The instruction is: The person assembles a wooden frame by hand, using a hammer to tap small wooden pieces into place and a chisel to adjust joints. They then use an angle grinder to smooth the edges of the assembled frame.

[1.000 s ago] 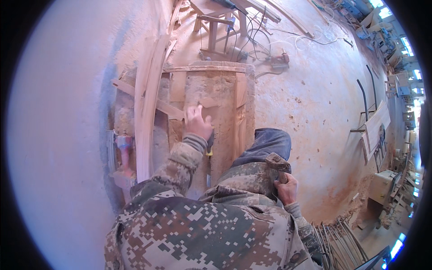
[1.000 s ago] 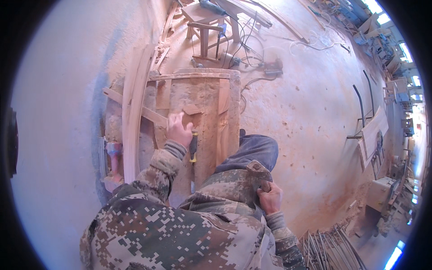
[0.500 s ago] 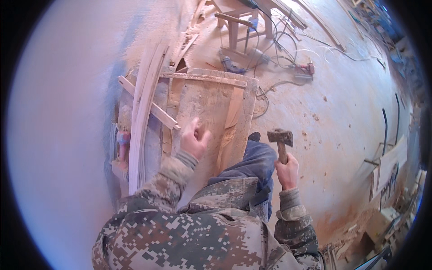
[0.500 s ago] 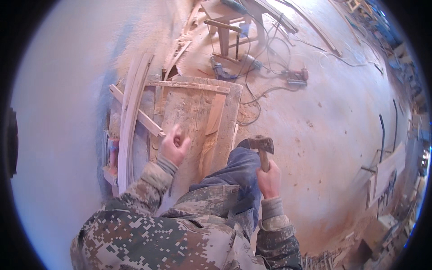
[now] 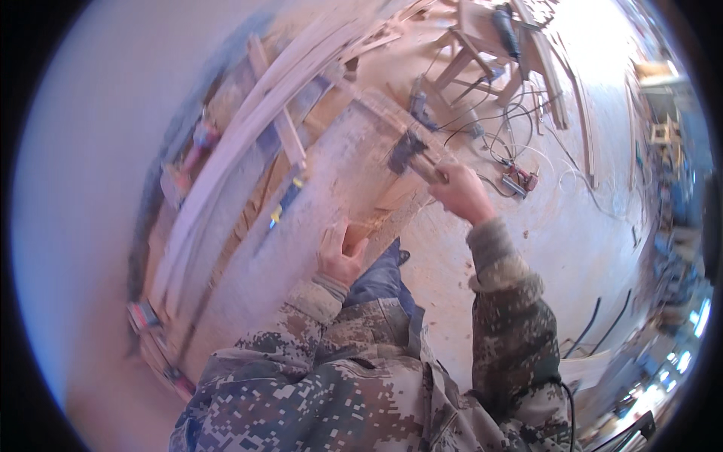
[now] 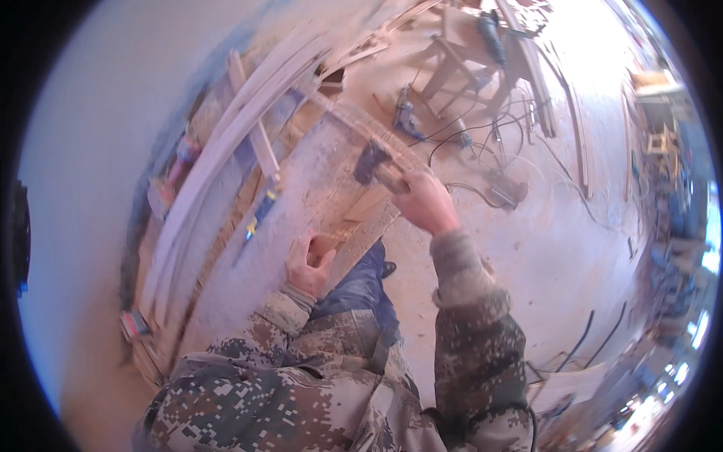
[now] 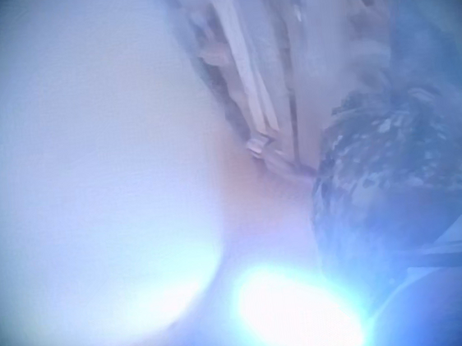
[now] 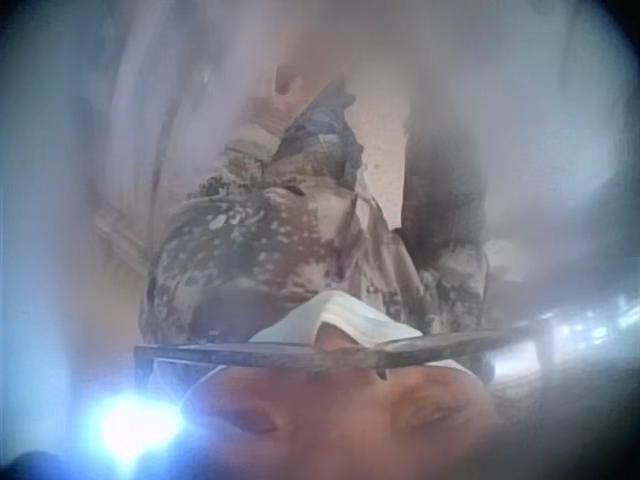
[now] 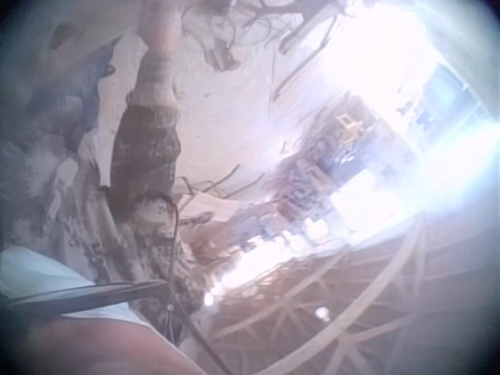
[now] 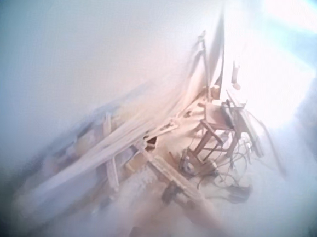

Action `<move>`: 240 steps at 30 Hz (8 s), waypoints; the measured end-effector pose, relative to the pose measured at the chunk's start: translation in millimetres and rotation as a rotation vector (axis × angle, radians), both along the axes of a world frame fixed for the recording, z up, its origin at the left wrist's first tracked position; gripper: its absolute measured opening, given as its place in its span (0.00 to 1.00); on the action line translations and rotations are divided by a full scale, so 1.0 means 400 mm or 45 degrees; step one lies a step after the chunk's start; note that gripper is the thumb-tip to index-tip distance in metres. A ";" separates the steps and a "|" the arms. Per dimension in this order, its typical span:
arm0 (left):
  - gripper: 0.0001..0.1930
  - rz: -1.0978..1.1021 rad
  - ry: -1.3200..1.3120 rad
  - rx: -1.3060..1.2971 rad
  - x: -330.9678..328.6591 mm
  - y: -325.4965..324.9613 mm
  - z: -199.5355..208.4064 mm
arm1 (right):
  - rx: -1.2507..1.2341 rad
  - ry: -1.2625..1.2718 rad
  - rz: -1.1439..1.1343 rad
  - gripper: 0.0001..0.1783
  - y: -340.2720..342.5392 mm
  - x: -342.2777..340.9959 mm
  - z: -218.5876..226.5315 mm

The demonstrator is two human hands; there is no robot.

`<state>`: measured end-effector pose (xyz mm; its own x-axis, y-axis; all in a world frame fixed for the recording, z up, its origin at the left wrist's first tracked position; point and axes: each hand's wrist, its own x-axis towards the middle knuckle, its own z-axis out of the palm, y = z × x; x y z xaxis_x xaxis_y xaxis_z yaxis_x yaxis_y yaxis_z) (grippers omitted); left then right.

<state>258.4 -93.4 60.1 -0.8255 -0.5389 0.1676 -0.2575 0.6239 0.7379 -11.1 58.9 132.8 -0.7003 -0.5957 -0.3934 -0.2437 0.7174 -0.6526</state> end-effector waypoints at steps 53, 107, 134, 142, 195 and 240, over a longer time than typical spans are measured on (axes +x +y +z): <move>0.27 0.256 0.086 0.015 -0.036 0.057 -0.017 | -0.331 -0.764 -0.199 0.18 -0.041 0.264 -0.189; 0.28 0.574 0.053 0.119 -0.057 0.128 -0.013 | -0.469 -1.380 -0.792 0.11 -0.020 0.283 -0.203; 0.33 0.473 0.256 0.194 -0.056 0.108 -0.050 | -0.503 -1.136 -0.744 0.09 -0.033 0.304 -0.210; 0.48 0.364 0.317 0.044 -0.053 0.115 -0.077 | -0.414 -1.086 -0.663 0.10 -0.034 0.296 -0.198; 0.56 0.461 0.302 -0.002 -0.045 0.124 -0.081 | -0.105 0.181 0.575 0.18 0.212 0.176 -0.123; 0.24 1.019 1.144 2.414 -0.144 0.349 0.005 | -0.280 -0.313 0.419 0.27 0.045 0.183 -0.079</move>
<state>200.9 46.4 62.1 -0.4519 -0.5581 -0.6959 0.6229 -0.7559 0.2017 62.2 76.9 101.3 -0.3621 -0.8583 -0.3636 -0.2543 0.4663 -0.8473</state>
